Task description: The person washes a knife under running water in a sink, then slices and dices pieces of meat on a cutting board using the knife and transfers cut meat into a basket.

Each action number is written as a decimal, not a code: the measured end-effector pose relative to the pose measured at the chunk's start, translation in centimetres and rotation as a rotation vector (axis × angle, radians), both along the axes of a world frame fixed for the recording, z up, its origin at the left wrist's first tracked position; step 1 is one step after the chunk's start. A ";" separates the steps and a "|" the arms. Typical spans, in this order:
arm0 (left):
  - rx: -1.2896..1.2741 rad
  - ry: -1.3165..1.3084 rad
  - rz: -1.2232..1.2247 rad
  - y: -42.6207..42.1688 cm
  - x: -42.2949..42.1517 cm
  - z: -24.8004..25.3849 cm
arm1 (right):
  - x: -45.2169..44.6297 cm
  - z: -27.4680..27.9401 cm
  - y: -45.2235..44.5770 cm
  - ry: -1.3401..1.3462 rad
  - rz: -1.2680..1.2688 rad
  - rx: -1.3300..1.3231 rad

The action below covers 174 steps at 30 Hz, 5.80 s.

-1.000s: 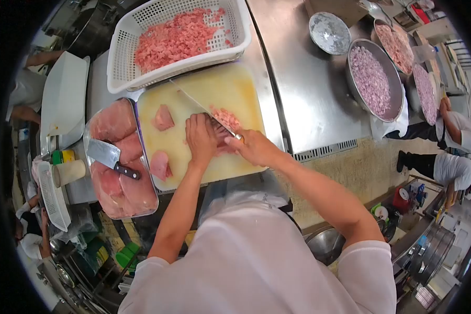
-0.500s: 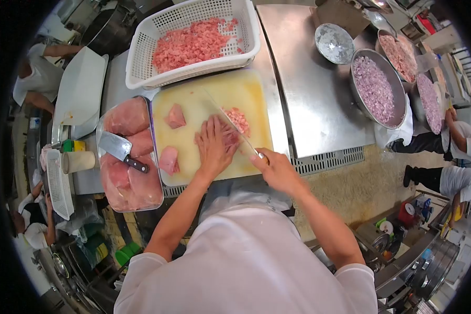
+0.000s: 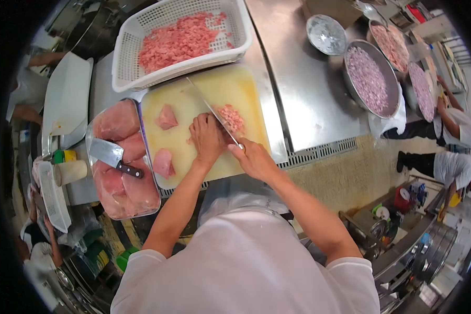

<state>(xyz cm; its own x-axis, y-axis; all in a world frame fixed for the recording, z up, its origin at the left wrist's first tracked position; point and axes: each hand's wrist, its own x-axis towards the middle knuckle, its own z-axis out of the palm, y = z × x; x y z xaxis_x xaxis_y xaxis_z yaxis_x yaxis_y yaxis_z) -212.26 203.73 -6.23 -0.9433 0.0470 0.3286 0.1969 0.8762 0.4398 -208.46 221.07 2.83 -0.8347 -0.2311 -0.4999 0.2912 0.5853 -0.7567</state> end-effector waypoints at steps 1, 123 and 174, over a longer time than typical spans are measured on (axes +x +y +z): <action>0.014 0.010 -0.004 0.0 -0.3 -0.1 | -0.4 0.6 0.1 -0.034 -0.003 0.009; 0.056 0.079 0.149 -2.6 -0.6 -1.5 | -3.8 -2.2 -1.4 0.127 0.209 -0.023; 0.075 0.125 0.082 -3.0 -0.4 -0.8 | -0.7 2.2 -3.1 -0.130 0.017 -0.113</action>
<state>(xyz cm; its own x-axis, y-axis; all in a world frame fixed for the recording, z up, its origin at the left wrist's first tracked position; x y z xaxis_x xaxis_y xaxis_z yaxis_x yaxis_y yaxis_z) -212.71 200.76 -7.07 -0.8946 -0.0574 0.4432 0.1835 0.8571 0.4814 -209.19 217.97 5.05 -0.7604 -0.3056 -0.5730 0.3814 0.5039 -0.7750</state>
